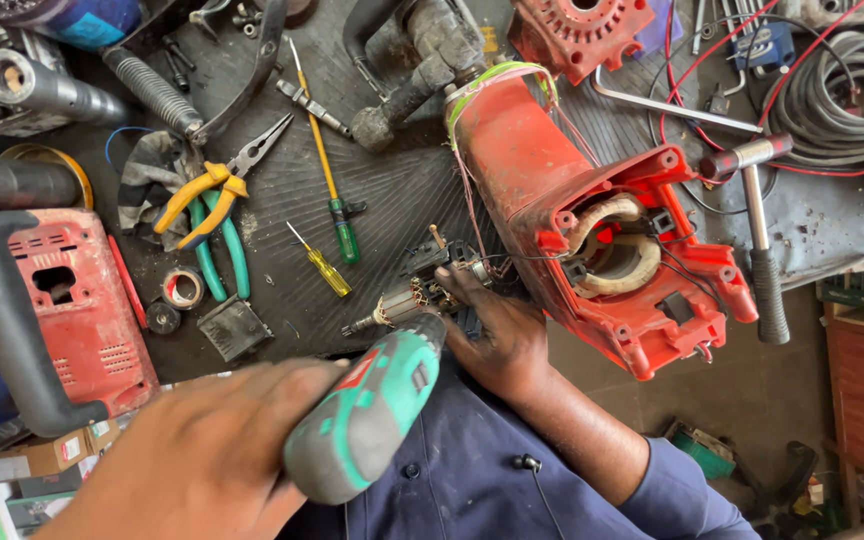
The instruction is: The person repairs a red power tool on a cluttered workbench. They handle small internal components, use a cordless drill on parts, manipulate the armature and housing by hand, fit the rotor into the housing, and use pliers to work on the assembled tool.
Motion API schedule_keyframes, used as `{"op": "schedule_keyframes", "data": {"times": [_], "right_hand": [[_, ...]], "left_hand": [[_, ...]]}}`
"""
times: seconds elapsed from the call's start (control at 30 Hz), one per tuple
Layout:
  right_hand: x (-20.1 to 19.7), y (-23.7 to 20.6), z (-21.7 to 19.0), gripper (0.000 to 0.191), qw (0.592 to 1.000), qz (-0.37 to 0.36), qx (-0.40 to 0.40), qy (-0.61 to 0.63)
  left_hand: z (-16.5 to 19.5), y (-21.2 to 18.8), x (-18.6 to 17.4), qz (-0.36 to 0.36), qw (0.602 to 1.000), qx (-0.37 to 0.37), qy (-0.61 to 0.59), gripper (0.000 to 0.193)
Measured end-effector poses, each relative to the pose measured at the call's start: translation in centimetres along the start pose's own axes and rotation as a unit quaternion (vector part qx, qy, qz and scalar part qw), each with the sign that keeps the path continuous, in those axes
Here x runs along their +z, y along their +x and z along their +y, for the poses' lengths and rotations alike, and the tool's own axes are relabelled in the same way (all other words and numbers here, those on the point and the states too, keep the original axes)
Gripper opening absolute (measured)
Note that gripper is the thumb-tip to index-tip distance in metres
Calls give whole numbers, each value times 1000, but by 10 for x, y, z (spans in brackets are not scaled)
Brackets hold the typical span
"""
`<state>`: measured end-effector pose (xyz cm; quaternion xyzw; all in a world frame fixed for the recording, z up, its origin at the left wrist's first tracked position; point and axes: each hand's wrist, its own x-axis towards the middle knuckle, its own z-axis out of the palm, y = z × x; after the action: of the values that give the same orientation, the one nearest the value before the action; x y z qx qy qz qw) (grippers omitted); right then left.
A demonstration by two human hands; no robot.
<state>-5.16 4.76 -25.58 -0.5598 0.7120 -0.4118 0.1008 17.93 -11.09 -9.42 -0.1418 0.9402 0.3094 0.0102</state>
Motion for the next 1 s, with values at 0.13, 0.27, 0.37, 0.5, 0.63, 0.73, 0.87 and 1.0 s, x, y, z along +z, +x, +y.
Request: {"op": "schedule_keyframes", "data": {"times": [0.13,0.27,0.37,0.5,0.63,0.73,0.87,1.0], "right_hand": [[-1,0,-1,60,1000,-12,4,-4],[1,2,-3,53,1000,8,-2,2],[1,2,-3,51,1000,14,6,4],[-4,-2,-3,49,1000,-4,5,-4],[-6,-5,-4,51,1000,-7,6,2],[-6,-8,-6,51,1000,-6,9,4],[-5,-11,-11,49,1000,5,14,-14],[-6,-14,-11,50,1000,2,10,-18]], "left_hand": [[1,15,-5,-37,999,25,19,66],[5,24,-13,-83,994,54,48,61],[10,28,-16,-92,994,58,32,61],[11,29,-20,-69,994,59,54,68],[11,26,-24,-75,992,74,69,69],[14,25,-25,-51,994,81,59,61],[18,24,-28,-39,994,81,55,63],[21,22,-29,-41,996,68,49,61]]}}
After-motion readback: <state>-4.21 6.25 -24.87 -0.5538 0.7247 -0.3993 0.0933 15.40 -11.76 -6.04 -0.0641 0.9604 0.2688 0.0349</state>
